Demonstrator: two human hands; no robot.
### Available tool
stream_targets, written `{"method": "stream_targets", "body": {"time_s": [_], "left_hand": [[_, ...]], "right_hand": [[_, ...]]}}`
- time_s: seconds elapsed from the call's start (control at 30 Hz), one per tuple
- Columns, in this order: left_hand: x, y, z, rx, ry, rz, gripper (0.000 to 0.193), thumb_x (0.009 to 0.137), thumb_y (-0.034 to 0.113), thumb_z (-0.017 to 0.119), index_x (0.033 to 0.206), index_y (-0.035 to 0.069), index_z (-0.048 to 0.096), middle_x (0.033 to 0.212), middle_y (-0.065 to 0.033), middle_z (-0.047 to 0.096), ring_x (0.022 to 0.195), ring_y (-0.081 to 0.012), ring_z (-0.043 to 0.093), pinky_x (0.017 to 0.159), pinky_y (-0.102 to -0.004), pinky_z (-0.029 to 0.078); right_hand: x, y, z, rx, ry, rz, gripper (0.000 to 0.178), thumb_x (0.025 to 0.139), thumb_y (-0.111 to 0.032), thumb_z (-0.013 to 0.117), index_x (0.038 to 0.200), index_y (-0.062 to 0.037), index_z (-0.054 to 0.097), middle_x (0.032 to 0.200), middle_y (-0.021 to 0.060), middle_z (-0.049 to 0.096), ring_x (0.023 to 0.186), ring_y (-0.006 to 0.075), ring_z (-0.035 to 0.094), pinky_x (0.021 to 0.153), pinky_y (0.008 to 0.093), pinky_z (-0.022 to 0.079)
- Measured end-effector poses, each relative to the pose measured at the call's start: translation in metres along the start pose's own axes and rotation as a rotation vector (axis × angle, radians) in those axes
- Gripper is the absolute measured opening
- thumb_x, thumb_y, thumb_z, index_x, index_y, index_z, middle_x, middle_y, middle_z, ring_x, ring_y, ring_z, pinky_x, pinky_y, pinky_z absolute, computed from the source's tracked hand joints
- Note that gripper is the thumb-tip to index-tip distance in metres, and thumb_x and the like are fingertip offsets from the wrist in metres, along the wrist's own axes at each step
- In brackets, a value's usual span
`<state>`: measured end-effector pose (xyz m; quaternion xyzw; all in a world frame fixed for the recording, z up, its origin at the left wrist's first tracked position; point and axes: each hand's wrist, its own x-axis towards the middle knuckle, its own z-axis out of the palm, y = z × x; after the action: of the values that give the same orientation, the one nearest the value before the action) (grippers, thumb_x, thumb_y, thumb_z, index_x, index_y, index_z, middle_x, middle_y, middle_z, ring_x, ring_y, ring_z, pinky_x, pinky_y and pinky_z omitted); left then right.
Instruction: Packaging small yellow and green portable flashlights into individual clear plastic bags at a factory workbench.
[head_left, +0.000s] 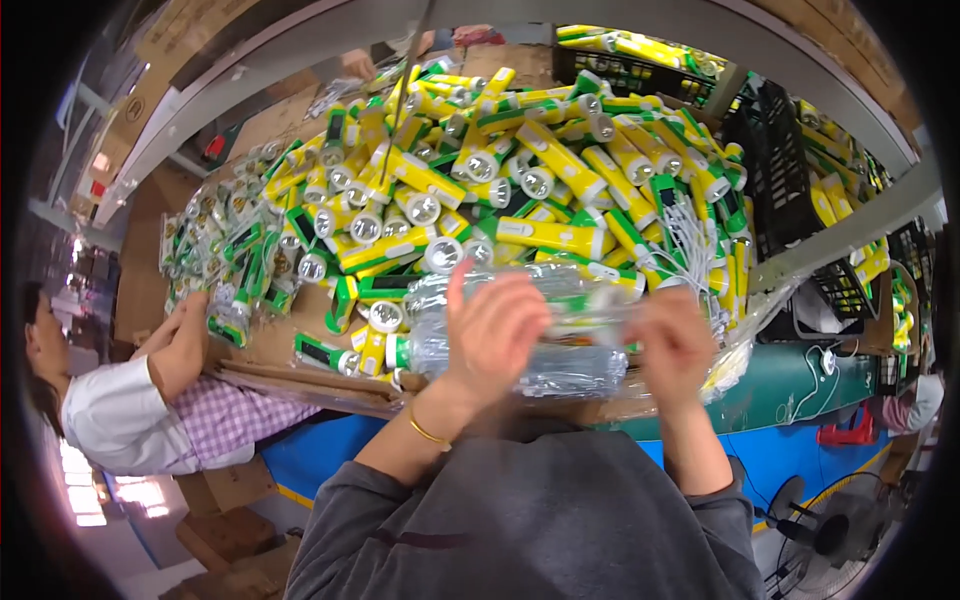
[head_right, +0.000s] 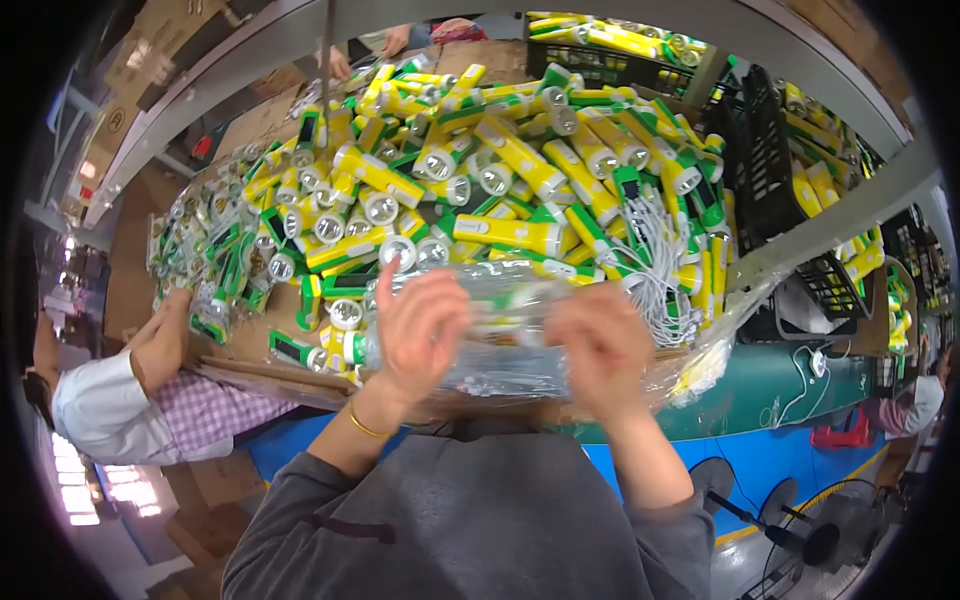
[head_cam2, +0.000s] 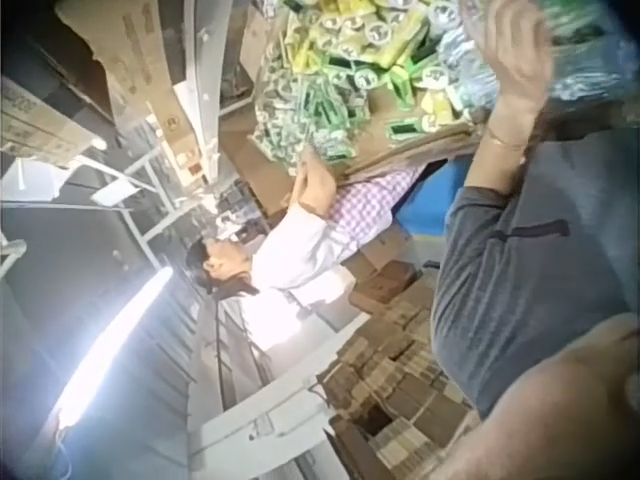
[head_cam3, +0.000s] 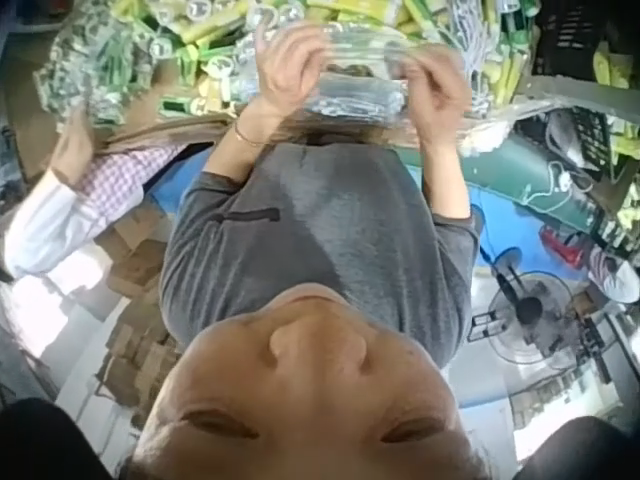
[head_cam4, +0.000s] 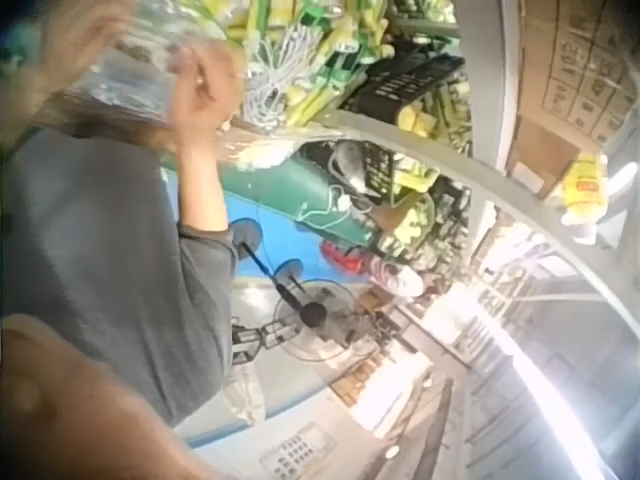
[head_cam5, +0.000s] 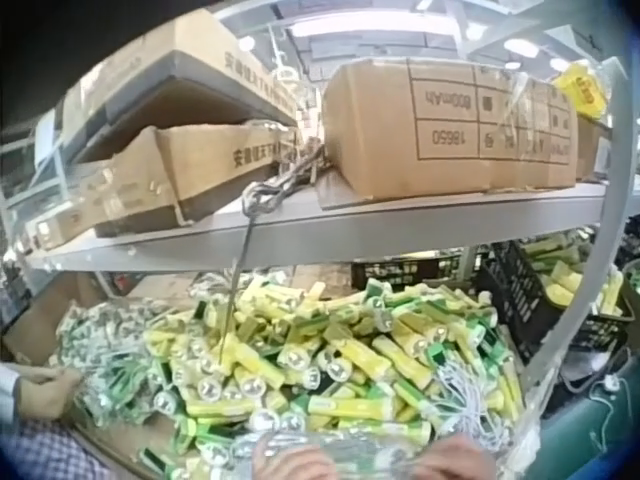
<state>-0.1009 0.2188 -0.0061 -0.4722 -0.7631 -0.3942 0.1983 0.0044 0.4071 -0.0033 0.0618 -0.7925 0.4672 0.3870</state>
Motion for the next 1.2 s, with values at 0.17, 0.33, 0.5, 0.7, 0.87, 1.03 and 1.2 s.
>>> {"method": "stream_targets", "body": {"time_s": [0.17,0.33,0.5,0.7,0.87,1.03,1.2], "left_hand": [[-0.044,-0.061,-0.039,-0.027,0.062,-0.37,0.005,0.091,0.011,0.057,0.091,0.007,0.056,0.08,-0.005,0.063,0.074,-0.0167,0.063,0.063,-0.0283,0.048],[-0.04,-0.159,-0.162,0.1,0.543,-0.648,0.016,0.095,0.02,0.055,0.093,0.005,0.057,0.067,0.0017,0.05,0.054,-0.0047,0.047,0.047,-0.0201,0.038],[-0.031,-0.269,-0.23,0.656,0.422,-0.555,0.02,0.09,0.017,0.058,0.104,0.003,0.059,0.077,-0.0083,0.062,0.065,-0.0173,0.061,0.061,-0.0308,0.049],[-0.014,-0.135,-0.064,0.05,-0.237,-0.516,0.031,0.078,0.01,0.067,0.108,0.005,0.063,0.091,-0.0117,0.067,0.081,-0.0246,0.065,0.073,-0.0354,0.051],[-0.061,-0.089,-0.022,-0.254,-0.679,-0.295,0.032,0.077,0.015,0.073,0.106,0.003,0.065,0.117,-0.0133,0.063,0.105,-0.0279,0.062,0.088,-0.0335,0.049],[-0.07,-0.089,-0.013,-0.258,-0.547,-0.326,0.018,0.085,0.01,0.064,0.1,0.0,0.066,0.115,-0.0132,0.064,0.102,-0.0288,0.062,0.086,-0.0346,0.049],[-0.058,-0.08,-0.006,-0.307,-0.513,-0.476,0.014,0.087,0.003,0.054,0.096,-0.001,0.065,0.103,-0.014,0.066,0.092,-0.0296,0.063,0.081,-0.0338,0.049]], "right_hand": [[0.011,-0.011,-0.002,0.441,0.178,0.303,0.012,0.093,-0.004,0.049,0.095,0.0005,0.061,0.1,0.0071,0.058,0.076,0.0102,0.054,0.064,0.0241,0.046],[0.004,0.018,0.028,0.436,0.016,0.567,0.016,0.092,-0.007,0.055,0.104,0.0013,0.061,0.097,0.0058,0.06,0.083,0.0133,0.058,0.07,0.0261,0.048],[0.002,0.017,0.031,-0.04,-0.409,0.453,0.016,0.081,-0.008,0.066,0.097,-0.0038,0.067,0.097,0.0093,0.065,0.084,0.0201,0.062,0.072,0.0282,0.049],[-0.003,0.015,0.056,-0.343,-0.641,0.22,0.018,0.074,-0.016,0.072,0.089,-0.0068,0.068,0.09,0.0091,0.065,0.087,0.0296,0.062,0.072,0.0382,0.05],[-0.006,0.028,0.083,-0.498,-0.875,0.136,0.019,0.073,-0.016,0.071,0.089,-0.0062,0.066,0.085,0.0096,0.063,0.084,0.0295,0.062,0.073,0.04,0.051],[-0.012,0.031,0.096,-0.609,-0.841,0.098,0.015,0.076,-0.016,0.066,0.086,-0.0053,0.066,0.087,0.0129,0.062,0.084,0.0302,0.063,0.071,0.0408,0.051],[-0.005,0.042,0.108,-0.374,-0.662,0.174,0.013,0.069,-0.015,0.062,0.07,-0.0024,0.066,0.08,0.0172,0.065,0.075,0.0305,0.066,0.06,0.0421,0.053]]}}
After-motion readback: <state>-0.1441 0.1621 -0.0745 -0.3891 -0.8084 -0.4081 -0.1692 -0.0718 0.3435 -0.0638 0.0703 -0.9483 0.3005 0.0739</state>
